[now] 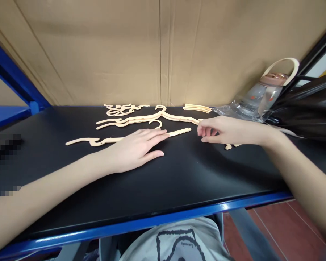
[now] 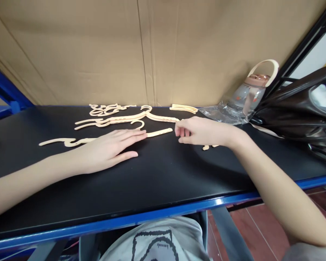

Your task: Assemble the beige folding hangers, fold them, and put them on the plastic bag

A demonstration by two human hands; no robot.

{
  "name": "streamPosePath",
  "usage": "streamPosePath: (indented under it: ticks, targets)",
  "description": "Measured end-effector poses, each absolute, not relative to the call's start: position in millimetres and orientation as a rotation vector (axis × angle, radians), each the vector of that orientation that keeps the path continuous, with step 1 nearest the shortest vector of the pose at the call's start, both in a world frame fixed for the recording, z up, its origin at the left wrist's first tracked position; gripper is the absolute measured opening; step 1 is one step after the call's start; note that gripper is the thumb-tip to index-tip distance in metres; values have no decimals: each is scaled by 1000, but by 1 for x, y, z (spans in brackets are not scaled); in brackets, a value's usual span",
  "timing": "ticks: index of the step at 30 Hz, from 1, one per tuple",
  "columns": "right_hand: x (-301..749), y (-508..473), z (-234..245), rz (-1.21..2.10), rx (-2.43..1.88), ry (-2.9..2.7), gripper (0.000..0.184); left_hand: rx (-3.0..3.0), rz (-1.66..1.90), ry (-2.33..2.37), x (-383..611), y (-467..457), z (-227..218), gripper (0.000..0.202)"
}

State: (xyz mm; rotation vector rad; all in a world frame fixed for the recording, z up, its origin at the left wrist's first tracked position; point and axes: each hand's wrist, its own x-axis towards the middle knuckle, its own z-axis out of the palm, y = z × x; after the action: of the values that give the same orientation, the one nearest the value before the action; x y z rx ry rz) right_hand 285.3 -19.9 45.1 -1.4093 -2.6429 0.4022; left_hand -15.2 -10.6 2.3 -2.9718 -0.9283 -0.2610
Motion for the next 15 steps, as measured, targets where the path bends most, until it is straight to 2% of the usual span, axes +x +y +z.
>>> streamPosePath:
  ticks: [6, 9, 12, 15]
  targets:
    - [325, -18, 63, 567, -1765, -2522, 28, -2923, -273, -934, -17, -8, 5, 45]
    - [335, -17, 65, 649, -1909, -2533, 27, -2891, -342, -915, -14, -9, 4, 39]
    - [328, -17, 61, 803, -1893, -2548, 25, -2866, -451, -975, -1, -14, -2, 33]
    - [308, -15, 52, 855, -1667, -2569, 22, -2897, -469, -971, 22, -18, -8, 28]
